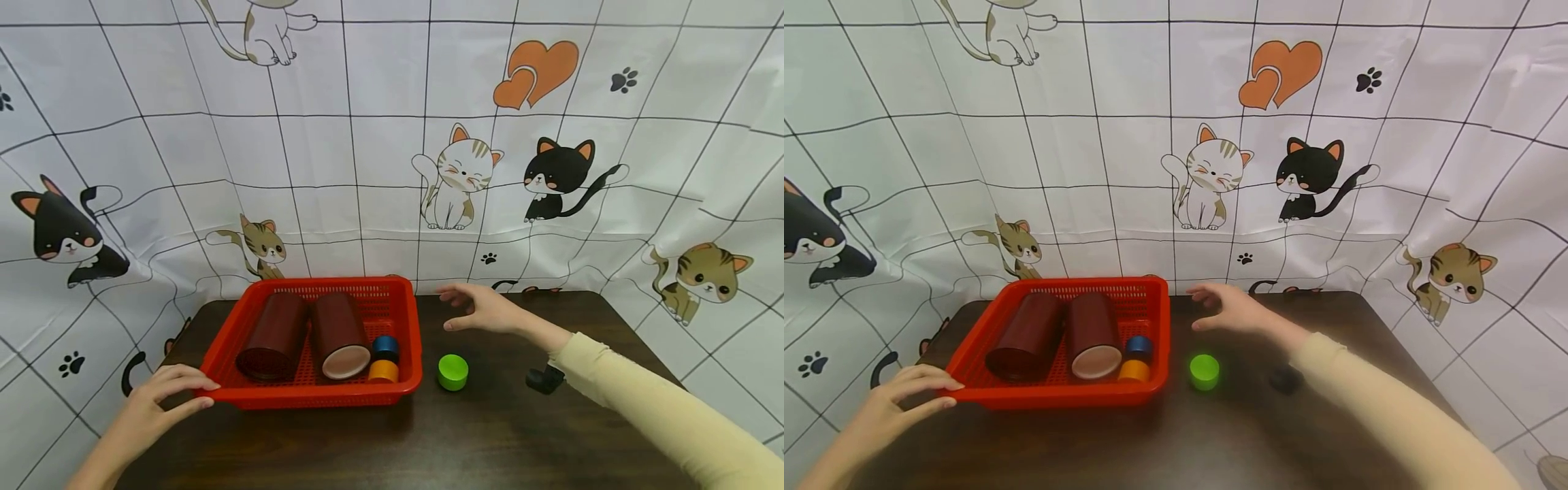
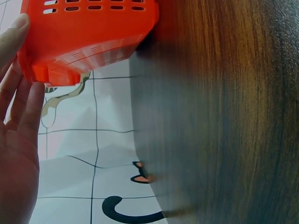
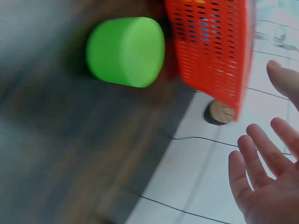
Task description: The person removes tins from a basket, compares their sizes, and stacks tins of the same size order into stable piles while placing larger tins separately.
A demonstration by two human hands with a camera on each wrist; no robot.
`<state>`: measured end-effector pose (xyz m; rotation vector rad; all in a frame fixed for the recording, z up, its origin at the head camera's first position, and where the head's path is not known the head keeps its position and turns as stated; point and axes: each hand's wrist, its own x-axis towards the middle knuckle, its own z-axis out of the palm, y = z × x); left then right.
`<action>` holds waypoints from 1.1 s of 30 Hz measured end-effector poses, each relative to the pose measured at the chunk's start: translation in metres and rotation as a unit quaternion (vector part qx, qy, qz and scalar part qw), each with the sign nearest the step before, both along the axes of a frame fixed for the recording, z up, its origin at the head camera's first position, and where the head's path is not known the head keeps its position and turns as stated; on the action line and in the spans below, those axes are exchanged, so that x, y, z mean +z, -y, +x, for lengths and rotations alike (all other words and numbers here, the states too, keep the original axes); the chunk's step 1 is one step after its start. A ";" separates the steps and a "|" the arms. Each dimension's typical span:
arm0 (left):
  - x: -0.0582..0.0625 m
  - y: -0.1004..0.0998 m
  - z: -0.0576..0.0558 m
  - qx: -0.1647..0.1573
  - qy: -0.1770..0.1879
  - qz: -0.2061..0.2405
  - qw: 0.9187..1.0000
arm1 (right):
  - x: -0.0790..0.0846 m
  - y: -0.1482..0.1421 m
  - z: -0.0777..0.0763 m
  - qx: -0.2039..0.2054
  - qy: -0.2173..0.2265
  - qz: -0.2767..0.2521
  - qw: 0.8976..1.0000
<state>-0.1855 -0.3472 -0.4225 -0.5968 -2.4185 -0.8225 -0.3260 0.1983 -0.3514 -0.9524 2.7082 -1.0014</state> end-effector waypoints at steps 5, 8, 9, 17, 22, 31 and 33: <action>-0.001 0.000 0.001 0.001 -0.002 0.000 1.000 | 0.023 0.015 -0.010 0.025 -0.018 0.005 1.000; -0.003 0.000 0.000 -0.006 -0.007 0.001 1.000 | 0.036 0.025 -0.015 0.031 -0.020 0.010 0.999; -0.004 0.000 0.000 -0.009 -0.010 0.002 1.000 | 0.039 0.028 -0.017 0.033 -0.020 0.014 0.999; -0.003 0.002 -0.004 -0.017 -0.027 0.001 0.999 | 0.063 0.061 -0.032 0.073 -0.040 0.083 0.993; -0.001 0.001 -0.003 -0.009 -0.011 0.002 1.000 | 0.076 0.083 -0.038 0.096 -0.038 0.123 0.987; -0.001 -0.001 -0.001 -0.004 -0.010 0.001 1.000 | 0.076 0.106 -0.041 0.101 -0.031 0.159 0.982; -0.001 0.000 -0.002 -0.006 -0.015 0.001 1.000 | 0.074 0.111 -0.043 0.104 -0.032 0.163 0.981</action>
